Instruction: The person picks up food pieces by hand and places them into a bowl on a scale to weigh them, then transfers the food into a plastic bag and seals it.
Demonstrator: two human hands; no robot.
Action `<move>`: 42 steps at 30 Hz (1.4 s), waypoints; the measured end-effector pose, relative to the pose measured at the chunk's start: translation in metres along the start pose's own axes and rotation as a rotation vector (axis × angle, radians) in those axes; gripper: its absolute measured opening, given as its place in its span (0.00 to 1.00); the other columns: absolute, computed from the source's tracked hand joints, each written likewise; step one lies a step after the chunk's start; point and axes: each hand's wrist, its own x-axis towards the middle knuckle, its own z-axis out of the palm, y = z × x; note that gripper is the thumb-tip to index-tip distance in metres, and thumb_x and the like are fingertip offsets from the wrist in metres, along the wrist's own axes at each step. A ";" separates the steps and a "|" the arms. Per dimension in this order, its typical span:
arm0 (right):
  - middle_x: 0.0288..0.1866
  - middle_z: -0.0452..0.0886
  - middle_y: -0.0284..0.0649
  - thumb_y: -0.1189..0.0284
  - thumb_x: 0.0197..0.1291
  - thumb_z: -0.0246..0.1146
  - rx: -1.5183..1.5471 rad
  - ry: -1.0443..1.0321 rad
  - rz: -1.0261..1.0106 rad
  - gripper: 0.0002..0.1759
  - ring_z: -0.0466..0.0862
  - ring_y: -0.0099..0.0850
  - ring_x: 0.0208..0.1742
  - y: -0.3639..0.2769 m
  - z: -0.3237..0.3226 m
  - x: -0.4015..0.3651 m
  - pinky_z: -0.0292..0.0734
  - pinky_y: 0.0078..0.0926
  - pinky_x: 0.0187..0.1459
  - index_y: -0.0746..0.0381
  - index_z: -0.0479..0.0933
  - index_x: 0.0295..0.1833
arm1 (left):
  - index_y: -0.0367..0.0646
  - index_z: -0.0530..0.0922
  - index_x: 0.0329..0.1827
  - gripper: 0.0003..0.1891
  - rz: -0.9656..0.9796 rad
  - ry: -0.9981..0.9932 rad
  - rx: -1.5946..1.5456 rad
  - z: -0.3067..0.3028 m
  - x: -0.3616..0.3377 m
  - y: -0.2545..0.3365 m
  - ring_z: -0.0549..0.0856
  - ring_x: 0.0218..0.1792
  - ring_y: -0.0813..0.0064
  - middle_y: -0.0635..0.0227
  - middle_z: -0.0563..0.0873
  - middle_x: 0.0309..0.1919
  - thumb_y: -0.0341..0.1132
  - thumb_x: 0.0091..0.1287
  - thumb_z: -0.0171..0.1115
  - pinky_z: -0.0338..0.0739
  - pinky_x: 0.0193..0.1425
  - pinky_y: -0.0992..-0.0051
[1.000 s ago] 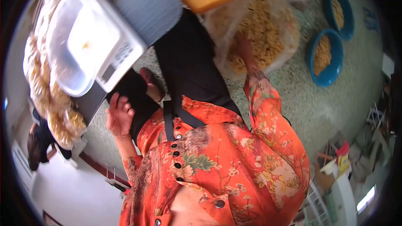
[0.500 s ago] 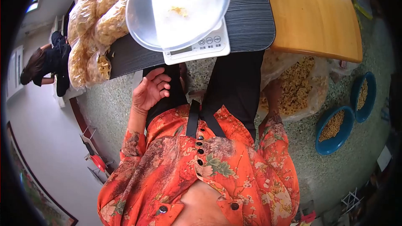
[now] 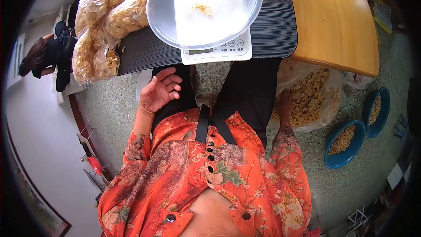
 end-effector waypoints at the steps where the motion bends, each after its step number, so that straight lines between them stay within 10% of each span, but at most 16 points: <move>1: 0.74 0.65 0.65 0.54 0.54 0.73 -0.026 0.071 -0.008 0.45 0.65 0.64 0.76 0.005 0.010 0.004 0.71 0.61 0.65 0.55 0.64 0.75 | 0.35 0.59 0.79 0.34 -0.005 -0.014 -0.004 0.000 0.000 0.000 0.82 0.60 0.55 0.44 0.76 0.66 0.50 0.80 0.50 0.81 0.60 0.56; 10: 0.56 0.83 0.47 0.69 0.43 0.78 0.326 0.259 -0.030 0.31 0.83 0.50 0.56 0.022 0.020 0.009 0.80 0.47 0.55 0.56 0.80 0.57 | 0.40 0.56 0.82 0.34 -0.035 -0.027 0.020 -0.007 -0.004 0.004 0.79 0.61 0.60 0.50 0.73 0.70 0.49 0.80 0.52 0.78 0.61 0.60; 26: 0.64 0.80 0.42 0.80 0.56 0.75 0.841 0.284 0.391 0.37 0.80 0.34 0.63 0.110 -0.034 -0.033 0.80 0.34 0.58 0.60 0.73 0.72 | 0.37 0.57 0.81 0.34 -0.045 -0.033 -0.070 -0.027 -0.006 -0.014 0.78 0.61 0.60 0.47 0.72 0.69 0.48 0.80 0.54 0.77 0.63 0.60; 31: 0.60 0.83 0.45 0.87 0.59 0.68 1.568 0.401 0.539 0.38 0.85 0.35 0.54 0.106 -0.065 -0.048 0.83 0.31 0.51 0.66 0.65 0.76 | 0.37 0.56 0.81 0.35 -0.036 -0.037 -0.074 -0.030 -0.006 -0.013 0.78 0.61 0.61 0.48 0.72 0.69 0.48 0.80 0.54 0.76 0.62 0.61; 42: 0.59 0.84 0.42 0.87 0.51 0.74 1.761 0.449 0.332 0.37 0.87 0.37 0.53 0.108 -0.114 -0.057 0.86 0.34 0.51 0.66 0.72 0.68 | 0.37 0.56 0.81 0.34 -0.026 -0.086 -0.136 -0.038 0.002 -0.021 0.79 0.63 0.59 0.47 0.73 0.70 0.48 0.80 0.53 0.76 0.64 0.60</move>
